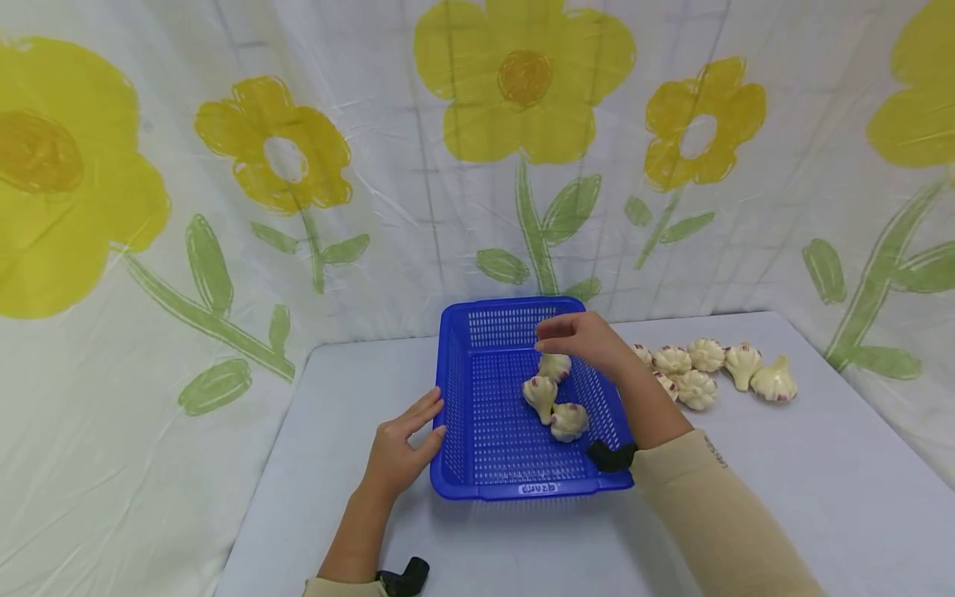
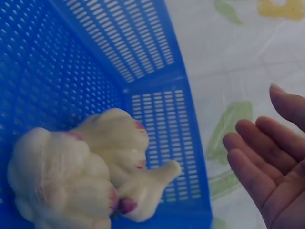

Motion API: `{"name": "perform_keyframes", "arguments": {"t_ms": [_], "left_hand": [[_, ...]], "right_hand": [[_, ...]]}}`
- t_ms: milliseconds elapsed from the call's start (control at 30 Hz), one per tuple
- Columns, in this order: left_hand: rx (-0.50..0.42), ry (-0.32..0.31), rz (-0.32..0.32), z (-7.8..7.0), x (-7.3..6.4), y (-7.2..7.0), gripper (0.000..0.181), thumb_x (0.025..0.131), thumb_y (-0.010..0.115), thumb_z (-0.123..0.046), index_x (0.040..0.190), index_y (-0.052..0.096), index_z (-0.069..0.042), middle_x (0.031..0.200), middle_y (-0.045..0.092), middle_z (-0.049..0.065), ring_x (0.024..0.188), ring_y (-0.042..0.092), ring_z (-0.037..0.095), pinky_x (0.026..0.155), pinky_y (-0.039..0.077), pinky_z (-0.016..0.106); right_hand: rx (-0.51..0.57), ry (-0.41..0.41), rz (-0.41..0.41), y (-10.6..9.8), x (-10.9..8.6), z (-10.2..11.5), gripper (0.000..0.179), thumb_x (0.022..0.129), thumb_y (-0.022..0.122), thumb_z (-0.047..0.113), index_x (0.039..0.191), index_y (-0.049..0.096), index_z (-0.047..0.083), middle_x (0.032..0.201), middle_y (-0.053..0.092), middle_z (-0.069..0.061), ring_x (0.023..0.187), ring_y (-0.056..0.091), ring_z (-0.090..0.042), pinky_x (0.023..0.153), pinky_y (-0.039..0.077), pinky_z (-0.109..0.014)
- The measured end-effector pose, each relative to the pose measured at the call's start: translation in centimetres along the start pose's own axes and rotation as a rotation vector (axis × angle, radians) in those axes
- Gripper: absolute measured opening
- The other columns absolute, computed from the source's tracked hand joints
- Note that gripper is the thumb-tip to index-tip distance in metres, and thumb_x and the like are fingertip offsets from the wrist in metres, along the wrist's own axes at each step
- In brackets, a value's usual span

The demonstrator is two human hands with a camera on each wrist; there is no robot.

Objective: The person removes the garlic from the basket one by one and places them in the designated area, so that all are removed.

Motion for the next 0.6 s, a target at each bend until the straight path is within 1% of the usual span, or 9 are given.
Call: {"name": "perform_keyframes", "arguments": {"t_ms": [67,200,300,433,500,600], "left_hand": [[0.001,0.001,0.005,0.0,0.0,0.0,0.041,0.085,0.072,-0.009,0.125,0.066,-0.001,0.136,0.061,0.011,0.124,0.060,0.029,0.104,0.042,0.017],[-0.008,-0.023,0.023,0.2,0.0,0.2,0.041,0.086,0.071,-0.010,0.126,0.065,-0.001,0.137,0.060,0.010,0.126,0.059,0.027,0.104,0.041,0.014],[-0.014,-0.035,0.029,0.3,0.0,0.2,0.041,0.087,0.071,-0.011,0.126,0.065,-0.001,0.138,0.059,0.010,0.126,0.058,0.026,0.104,0.041,0.014],[-0.019,-0.042,0.032,0.4,0.0,0.2,0.041,0.087,0.071,-0.011,0.126,0.065,-0.001,0.138,0.059,0.009,0.126,0.058,0.026,0.104,0.042,0.014],[-0.018,-0.046,0.033,0.4,0.0,0.2,0.041,0.087,0.071,-0.011,0.126,0.065,-0.001,0.138,0.059,0.009,0.127,0.058,0.025,0.104,0.042,0.014],[-0.022,-0.051,0.033,0.4,0.0,0.2,0.041,0.087,0.070,-0.011,0.127,0.065,-0.001,0.138,0.059,0.009,0.127,0.058,0.025,0.104,0.041,0.014]], "right_hand": [[-0.026,0.007,0.023,0.7,0.4,-0.2,0.050,0.089,0.072,0.034,0.132,0.063,0.010,0.131,0.065,-0.012,0.121,0.060,-0.029,0.105,0.049,-0.048],[-0.070,0.038,0.047,1.8,1.1,-0.7,0.049,0.089,0.072,0.032,0.131,0.063,0.009,0.129,0.065,-0.011,0.122,0.060,-0.029,0.104,0.050,-0.047],[-0.084,0.077,0.071,2.4,1.5,-1.1,0.048,0.089,0.072,0.030,0.131,0.063,0.008,0.129,0.065,-0.010,0.124,0.058,-0.029,0.104,0.050,-0.048],[-0.122,0.125,0.112,3.2,1.9,-1.9,0.051,0.088,0.073,0.028,0.133,0.061,0.007,0.130,0.065,-0.011,0.124,0.057,-0.030,0.100,0.052,-0.047],[-0.157,0.136,0.134,3.5,2.1,-2.1,0.053,0.087,0.074,0.028,0.134,0.060,0.005,0.130,0.064,-0.012,0.125,0.057,-0.031,0.101,0.052,-0.047],[-0.212,0.131,0.162,3.9,2.2,-2.2,0.055,0.086,0.075,0.027,0.132,0.060,0.001,0.130,0.064,-0.014,0.124,0.057,-0.032,0.102,0.051,-0.046]]}}
Point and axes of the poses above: each hand's wrist, its own x-axis towards the middle knuckle, its own y-axis out of the palm, z = x × y, the point moved 9 cm from there along x, towards the middle knuckle
